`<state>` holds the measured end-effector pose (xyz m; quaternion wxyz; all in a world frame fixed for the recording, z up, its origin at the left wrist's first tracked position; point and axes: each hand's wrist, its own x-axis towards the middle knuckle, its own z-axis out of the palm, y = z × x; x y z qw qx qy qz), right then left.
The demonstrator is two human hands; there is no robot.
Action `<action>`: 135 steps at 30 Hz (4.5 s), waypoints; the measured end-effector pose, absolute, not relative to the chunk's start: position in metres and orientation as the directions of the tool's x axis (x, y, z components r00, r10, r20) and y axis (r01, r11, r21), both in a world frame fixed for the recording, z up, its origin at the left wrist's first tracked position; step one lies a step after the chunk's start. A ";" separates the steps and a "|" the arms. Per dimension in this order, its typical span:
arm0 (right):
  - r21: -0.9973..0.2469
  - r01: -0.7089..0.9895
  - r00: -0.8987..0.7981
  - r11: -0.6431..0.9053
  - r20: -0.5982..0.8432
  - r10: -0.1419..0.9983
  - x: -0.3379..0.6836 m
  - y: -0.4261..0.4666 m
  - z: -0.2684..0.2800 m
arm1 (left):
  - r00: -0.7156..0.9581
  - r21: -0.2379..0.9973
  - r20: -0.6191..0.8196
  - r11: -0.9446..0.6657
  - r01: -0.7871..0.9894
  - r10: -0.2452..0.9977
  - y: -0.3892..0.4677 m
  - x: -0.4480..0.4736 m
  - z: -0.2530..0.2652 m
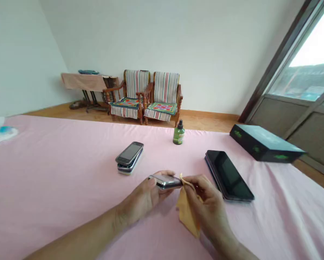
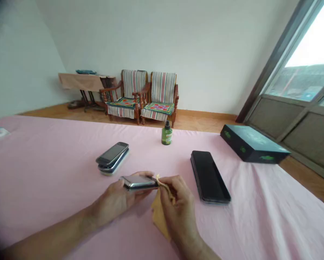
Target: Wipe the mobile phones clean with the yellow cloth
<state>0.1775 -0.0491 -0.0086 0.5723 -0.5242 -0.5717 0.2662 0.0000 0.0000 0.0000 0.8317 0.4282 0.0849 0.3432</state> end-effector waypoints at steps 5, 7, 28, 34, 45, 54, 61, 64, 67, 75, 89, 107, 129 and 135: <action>-0.906 0.255 0.215 0.337 0.393 0.894 0.169 -0.057 -0.005 | 0.715 0.858 0.143 0.275 -0.435 0.684 -0.002 -0.002 -0.001; -0.900 0.228 0.200 0.371 0.416 0.887 0.166 -0.060 -0.001 | 0.716 0.887 0.129 0.244 -0.393 0.686 -0.002 -0.002 -0.001; -0.999 0.010 0.117 0.041 0.042 0.992 0.184 -0.038 -0.013 | 0.752 0.948 0.297 -0.275 -0.160 0.588 -0.008 -0.003 0.003; -0.982 0.152 0.134 0.113 0.134 0.982 0.190 -0.038 -0.017 | 0.817 0.769 0.362 -0.640 0.011 0.449 -0.010 -0.005 -0.003; -0.979 0.168 0.115 0.116 0.136 0.984 0.188 -0.043 -0.005 | 0.838 0.738 0.347 -0.674 0.034 0.422 -0.010 0.003 -0.001; -0.836 0.491 0.066 0.244 0.314 0.947 0.190 -0.042 -0.011 | 0.822 0.759 0.278 -0.638 0.130 0.498 -0.011 0.002 -0.001; -0.703 0.592 -0.237 0.394 0.315 0.919 0.188 -0.055 0.008 | 0.787 0.718 0.210 -0.638 0.278 0.580 -0.013 0.002 -0.009; -0.780 0.476 -0.367 0.406 0.244 0.898 0.186 -0.060 0.018 | 0.779 0.721 0.203 -0.629 0.291 0.593 -0.012 0.003 -0.008; -0.818 0.438 -0.300 0.374 0.259 0.918 0.189 -0.057 0.018 | 0.760 0.708 0.194 -0.624 0.330 0.621 -0.014 0.004 -0.008; -0.765 0.546 0.011 0.340 0.412 0.911 0.199 -0.043 0.000 | 0.803 0.623 0.243 -0.722 0.301 0.545 -0.016 0.001 -0.001; -0.694 0.602 -0.243 0.395 0.312 0.919 0.190 -0.052 0.001 | 0.764 0.622 0.114 -0.645 0.444 0.635 -0.011 -0.002 0.002; -0.588 0.701 -0.225 0.404 0.355 0.907 0.199 -0.043 -0.010 | 0.770 0.589 0.130 -0.673 0.448 0.625 -0.007 0.000 0.010; -0.629 0.651 -0.288 0.425 0.313 0.905 0.203 -0.045 -0.001 | 0.781 0.548 0.135 -0.703 0.453 0.609 -0.006 -0.002 0.007; -0.661 0.623 -0.279 0.418 0.312 0.908 0.202 -0.045 -0.005 | 0.786 0.541 0.129 -0.707 0.455 0.605 -0.005 -0.001 0.007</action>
